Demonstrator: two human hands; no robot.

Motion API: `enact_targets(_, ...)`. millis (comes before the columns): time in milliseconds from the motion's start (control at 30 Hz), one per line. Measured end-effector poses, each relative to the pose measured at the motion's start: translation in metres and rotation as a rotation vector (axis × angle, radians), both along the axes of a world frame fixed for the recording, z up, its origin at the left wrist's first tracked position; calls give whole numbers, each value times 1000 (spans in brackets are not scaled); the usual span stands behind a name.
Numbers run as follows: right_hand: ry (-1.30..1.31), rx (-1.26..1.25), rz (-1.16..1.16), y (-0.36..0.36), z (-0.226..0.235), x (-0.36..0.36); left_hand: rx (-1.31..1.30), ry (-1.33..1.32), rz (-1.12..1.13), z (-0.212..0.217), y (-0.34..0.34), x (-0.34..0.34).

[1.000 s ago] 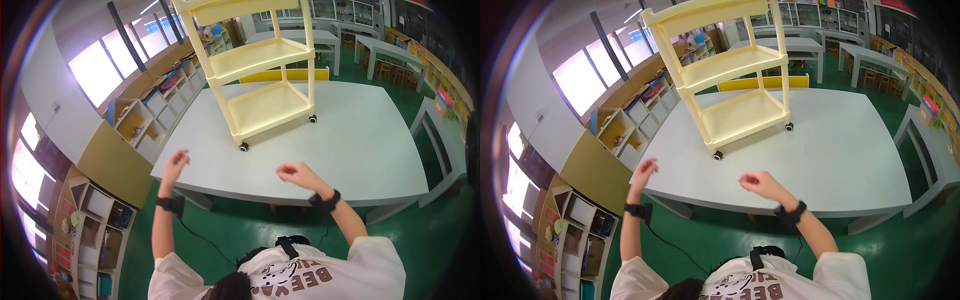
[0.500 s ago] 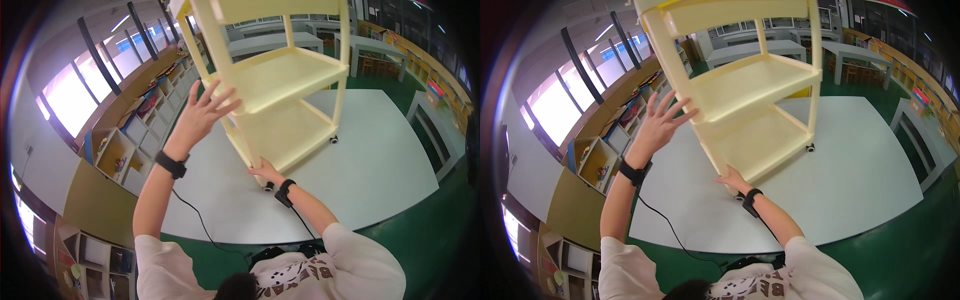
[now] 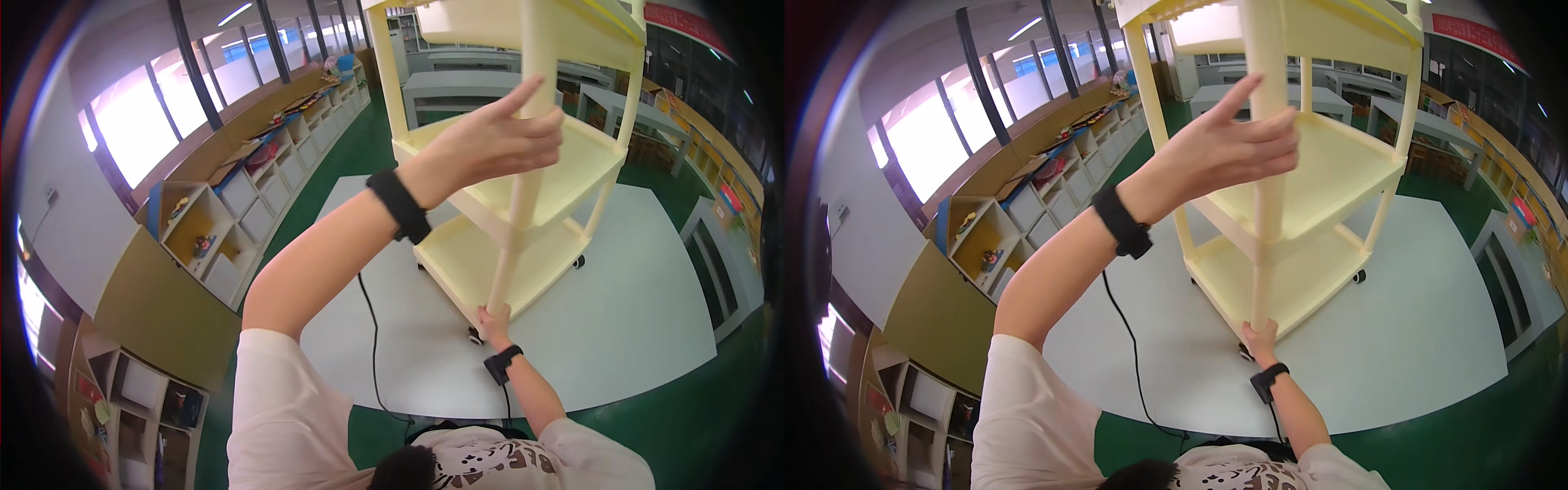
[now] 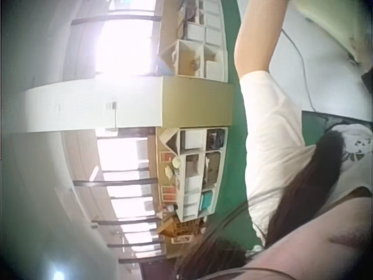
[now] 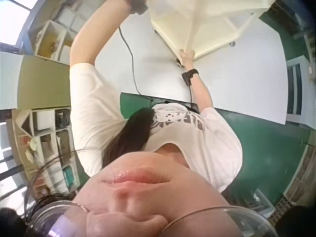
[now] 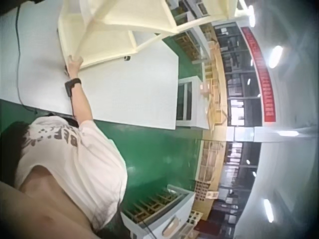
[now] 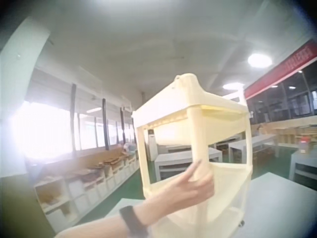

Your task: The recorder disassembles a three-tier plastic utility cart by pulling apart the trays and supporting tubes.

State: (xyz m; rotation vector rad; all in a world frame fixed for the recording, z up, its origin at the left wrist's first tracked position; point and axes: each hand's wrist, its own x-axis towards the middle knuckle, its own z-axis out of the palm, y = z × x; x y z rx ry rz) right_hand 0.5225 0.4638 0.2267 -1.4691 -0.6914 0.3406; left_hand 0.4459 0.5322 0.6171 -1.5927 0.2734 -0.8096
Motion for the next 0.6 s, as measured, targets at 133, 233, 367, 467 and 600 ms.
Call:
enact_targets(133, 65, 77, 3, -30, -1, 8, 43, -44, -210, 25, -13, 31)
enact_targets(233, 54, 83, -3, -53, 6, 5, 29, 4, -280, 61, -22, 32)
enact_targets(367, -25, 91, -3, -74, 23, 12, -152, 101, -369, 97, -30, 26)
enact_targets(467, 12, 65, 61, -90, 43, 20, -148, 123, -389, 110, -31, 19)
enact_targets(600, -66, 31, 40, -105, 57, 31, -230, 85, -362, 119, -24, 10)
